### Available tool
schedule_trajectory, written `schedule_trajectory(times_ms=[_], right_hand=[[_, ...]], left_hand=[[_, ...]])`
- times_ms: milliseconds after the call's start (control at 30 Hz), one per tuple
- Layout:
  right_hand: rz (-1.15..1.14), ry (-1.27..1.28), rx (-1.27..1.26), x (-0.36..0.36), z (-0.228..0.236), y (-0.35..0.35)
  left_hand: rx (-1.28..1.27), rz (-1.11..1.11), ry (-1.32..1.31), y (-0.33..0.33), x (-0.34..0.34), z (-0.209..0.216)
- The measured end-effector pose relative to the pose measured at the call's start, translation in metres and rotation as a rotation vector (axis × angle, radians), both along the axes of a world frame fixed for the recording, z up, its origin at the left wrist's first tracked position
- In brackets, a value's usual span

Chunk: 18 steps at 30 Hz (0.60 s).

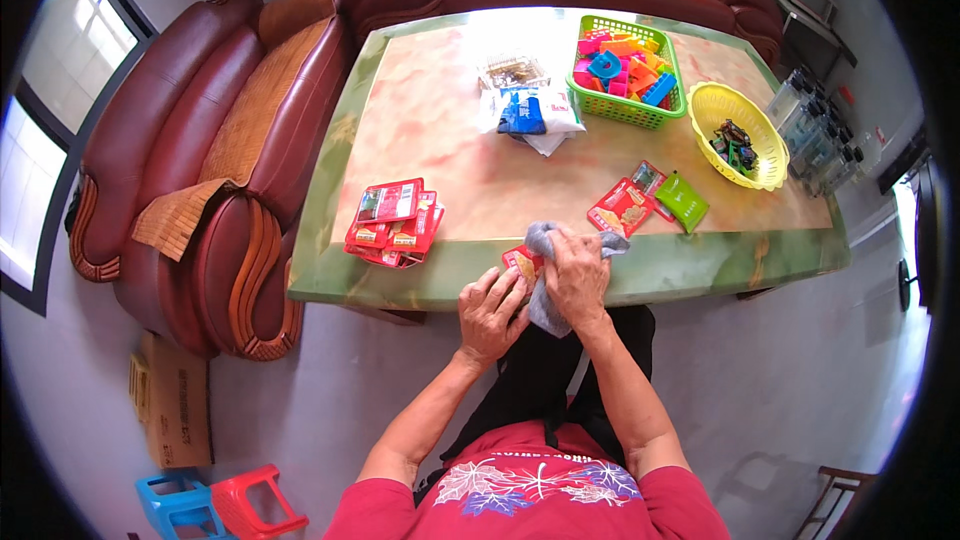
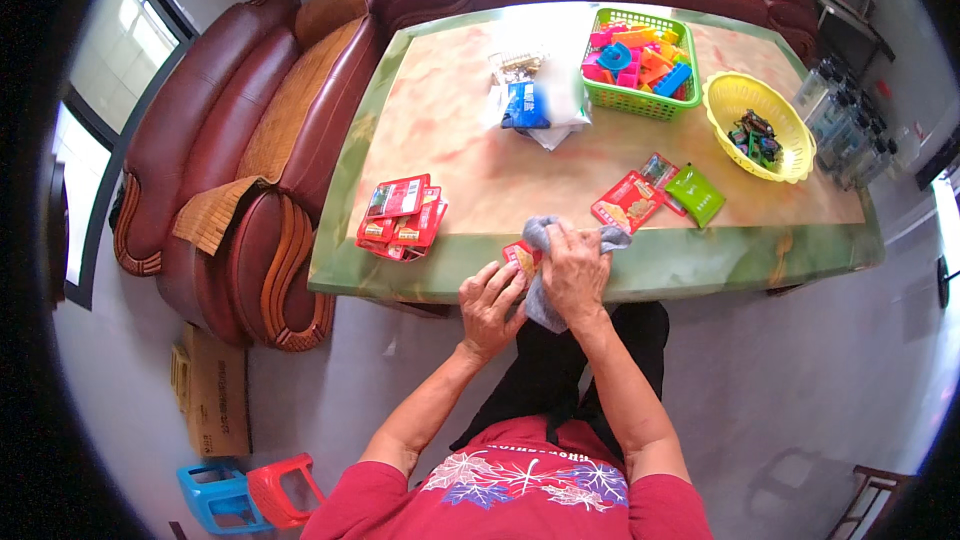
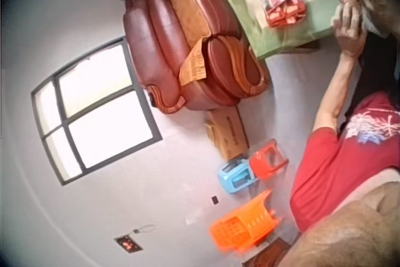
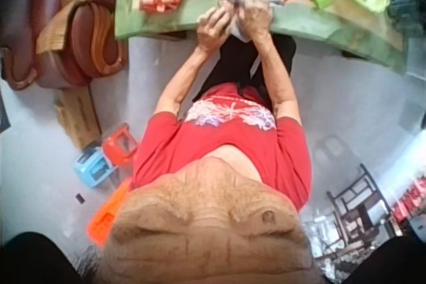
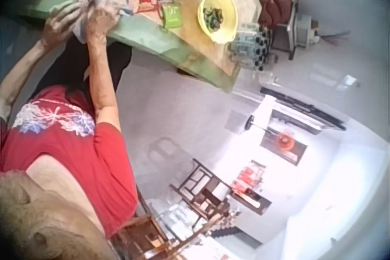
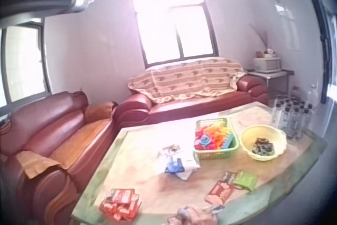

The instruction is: The person wipes the surface of several small red and green packages with a grey cloth. They handle the packages one by one, rubbing the cloth over the packaging, and then place them into a neat stack on the table.

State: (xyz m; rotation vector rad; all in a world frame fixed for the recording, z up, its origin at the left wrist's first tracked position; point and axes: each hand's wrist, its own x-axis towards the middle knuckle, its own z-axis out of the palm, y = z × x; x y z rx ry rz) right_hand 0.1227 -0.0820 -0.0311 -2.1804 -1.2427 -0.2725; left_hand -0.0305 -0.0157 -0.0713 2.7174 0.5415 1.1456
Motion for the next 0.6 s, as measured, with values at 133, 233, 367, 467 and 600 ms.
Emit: schedule_trajectory(times_ms=[133,233,367,467,600], right_hand=[[-0.035,-0.129,-0.043,0.003,0.001,0.010],[0.341,-0.140,-0.004,-0.006,0.019,-0.002],[0.408,-0.058,0.113,-0.020,0.001,-0.019],[0.374,-0.062,-0.031,-0.019,0.006,-0.011],[0.293,-0.090,-0.049,-0.012,0.003,0.019]], left_hand=[[-0.016,-0.004,-0.011,0.001,0.001,0.000],[-0.076,0.008,-0.056,0.001,-0.001,-0.007],[-0.043,-0.019,-0.080,0.002,-0.003,-0.006],[-0.050,-0.018,-0.049,0.002,-0.005,-0.006],[-0.025,-0.041,-0.057,0.003,-0.002,0.001]])
